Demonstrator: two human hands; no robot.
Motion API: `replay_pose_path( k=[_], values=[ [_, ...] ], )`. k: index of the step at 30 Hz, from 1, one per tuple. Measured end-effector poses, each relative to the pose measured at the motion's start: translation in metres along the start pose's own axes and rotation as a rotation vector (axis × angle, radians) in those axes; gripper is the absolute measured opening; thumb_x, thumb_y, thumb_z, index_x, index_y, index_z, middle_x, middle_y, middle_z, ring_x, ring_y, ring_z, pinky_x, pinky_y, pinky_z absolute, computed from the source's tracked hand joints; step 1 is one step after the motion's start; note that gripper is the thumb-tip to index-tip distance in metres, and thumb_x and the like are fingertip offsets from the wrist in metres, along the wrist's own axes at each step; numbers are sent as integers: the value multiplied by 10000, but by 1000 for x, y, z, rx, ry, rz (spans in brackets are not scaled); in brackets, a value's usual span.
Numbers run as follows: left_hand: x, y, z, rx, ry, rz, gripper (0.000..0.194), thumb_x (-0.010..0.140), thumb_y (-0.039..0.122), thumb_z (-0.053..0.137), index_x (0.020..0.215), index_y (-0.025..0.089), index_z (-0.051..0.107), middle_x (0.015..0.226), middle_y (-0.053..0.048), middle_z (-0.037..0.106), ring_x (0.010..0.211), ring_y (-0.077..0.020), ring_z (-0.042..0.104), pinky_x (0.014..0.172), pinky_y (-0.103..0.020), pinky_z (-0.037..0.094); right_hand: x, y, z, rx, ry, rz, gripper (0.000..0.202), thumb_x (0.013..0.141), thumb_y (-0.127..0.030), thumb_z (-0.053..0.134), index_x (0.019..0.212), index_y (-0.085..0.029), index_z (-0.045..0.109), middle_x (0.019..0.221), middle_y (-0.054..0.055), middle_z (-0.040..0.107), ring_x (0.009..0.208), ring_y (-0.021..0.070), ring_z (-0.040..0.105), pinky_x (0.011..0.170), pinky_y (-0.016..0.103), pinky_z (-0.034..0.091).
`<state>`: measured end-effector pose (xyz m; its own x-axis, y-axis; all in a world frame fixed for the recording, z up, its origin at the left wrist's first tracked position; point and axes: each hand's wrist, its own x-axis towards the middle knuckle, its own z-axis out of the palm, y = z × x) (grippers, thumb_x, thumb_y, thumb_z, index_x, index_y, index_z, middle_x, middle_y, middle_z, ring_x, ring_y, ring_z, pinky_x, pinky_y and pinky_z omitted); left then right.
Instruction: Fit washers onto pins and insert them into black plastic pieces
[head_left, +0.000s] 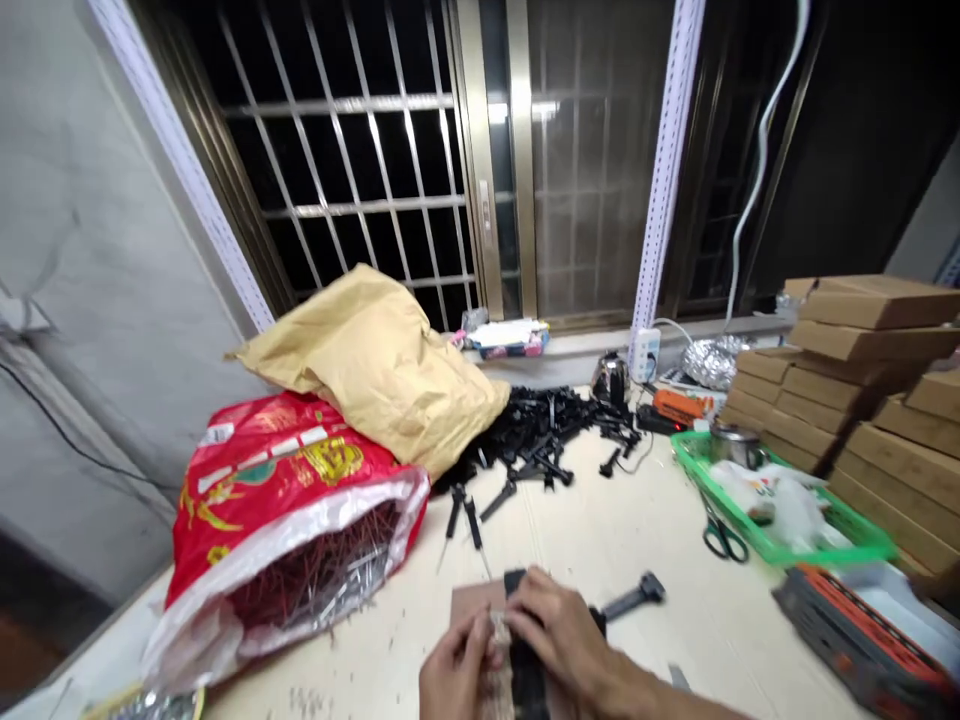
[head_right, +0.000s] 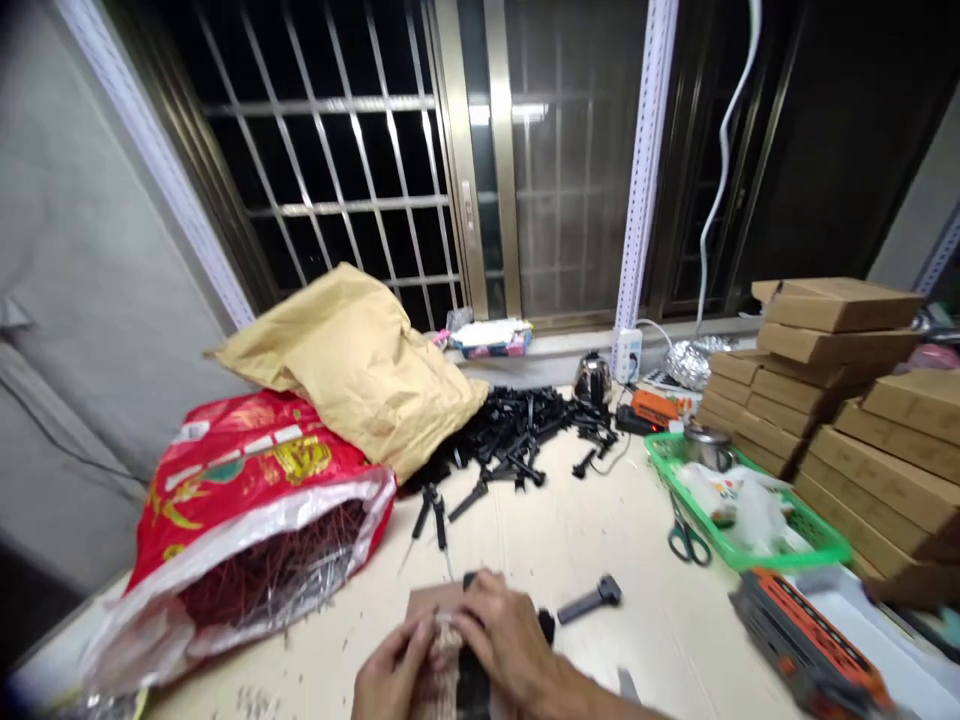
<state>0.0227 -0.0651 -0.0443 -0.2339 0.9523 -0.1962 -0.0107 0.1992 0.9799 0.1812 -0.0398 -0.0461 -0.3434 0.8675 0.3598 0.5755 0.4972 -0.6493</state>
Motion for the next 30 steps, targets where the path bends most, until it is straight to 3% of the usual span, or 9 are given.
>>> replay_pose_path(
  k=[3, 6, 12, 18, 23, 24, 27, 28, 30],
  values=[
    [-10, -9, 6, -94, -109, -4, 468, 691, 519, 676, 1005, 174, 713, 735, -29, 654, 663, -165, 580, 634, -280, 496, -7, 0, -20, 41, -41, -29, 159, 924, -262, 481, 925, -208, 631, 892, 25, 604, 816, 134, 595, 734, 234, 473],
    [-12, -18, 12, -180, -142, -62, 486, 737, 499, 644, 1085, 160, 678, 857, -41, 639, 676, -129, 556, 647, -269, 502, -14, 11, -27, 44, -57, -27, 150, 922, -267, 497, 927, -194, 628, 892, 29, 607, 828, 135, 588, 737, 243, 463],
    [-11, -24, 0, 4, -26, 17, 607, 809, 541, 530, 1300, 184, 519, 858, -18, 576, 619, -109, 515, 596, -275, 495, -7, 42, -31, -80, -73, -40, 197, 927, -313, 498, 915, -182, 644, 880, 37, 607, 774, 132, 562, 632, 235, 445],
    [-15, -38, -10, 394, 54, 174, 540, 859, 540, 437, 1273, 212, 551, 851, -18, 542, 637, -133, 511, 623, -296, 469, 10, 66, -29, -270, -178, -184, 240, 938, -311, 478, 858, -156, 643, 841, 44, 612, 792, 145, 510, 584, 235, 407],
    [-19, -42, -6, 497, 105, 239, 509, 891, 508, 395, 1297, 230, 525, 827, -9, 526, 657, -145, 526, 667, -310, 465, -16, 55, -28, -220, -427, -582, 281, 967, -192, 388, 785, -180, 601, 711, 4, 569, 704, 121, 454, 506, 213, 352],
    [-19, -42, -6, 501, 108, 233, 507, 895, 503, 389, 1304, 233, 516, 827, -8, 526, 653, -144, 526, 662, -309, 466, -17, 54, -30, -215, -417, -579, 285, 967, -180, 379, 785, -180, 597, 713, 5, 567, 706, 121, 453, 507, 213, 355],
    [-19, -40, -5, 505, 124, 218, 500, 895, 496, 396, 1304, 233, 514, 835, -8, 530, 639, -141, 530, 648, -305, 469, -12, 54, -36, -253, -255, -325, 294, 968, -191, 376, 778, -153, 596, 718, 25, 563, 714, 122, 453, 519, 215, 385],
    [-19, -40, -5, 501, 131, 215, 497, 892, 495, 404, 1295, 229, 522, 833, -8, 532, 634, -139, 532, 646, -303, 470, -11, 54, -37, -262, -259, -313, 285, 964, -201, 391, 776, -144, 597, 724, 30, 563, 715, 123, 452, 509, 215, 387],
    [-19, -39, -4, 478, 144, 207, 487, 888, 491, 417, 1273, 220, 540, 817, -4, 532, 612, -133, 526, 630, -297, 468, -14, 53, -37, -227, -383, -495, 285, 956, -141, 377, 766, -150, 589, 718, 12, 554, 719, 113, 452, 491, 201, 375]
  ],
)
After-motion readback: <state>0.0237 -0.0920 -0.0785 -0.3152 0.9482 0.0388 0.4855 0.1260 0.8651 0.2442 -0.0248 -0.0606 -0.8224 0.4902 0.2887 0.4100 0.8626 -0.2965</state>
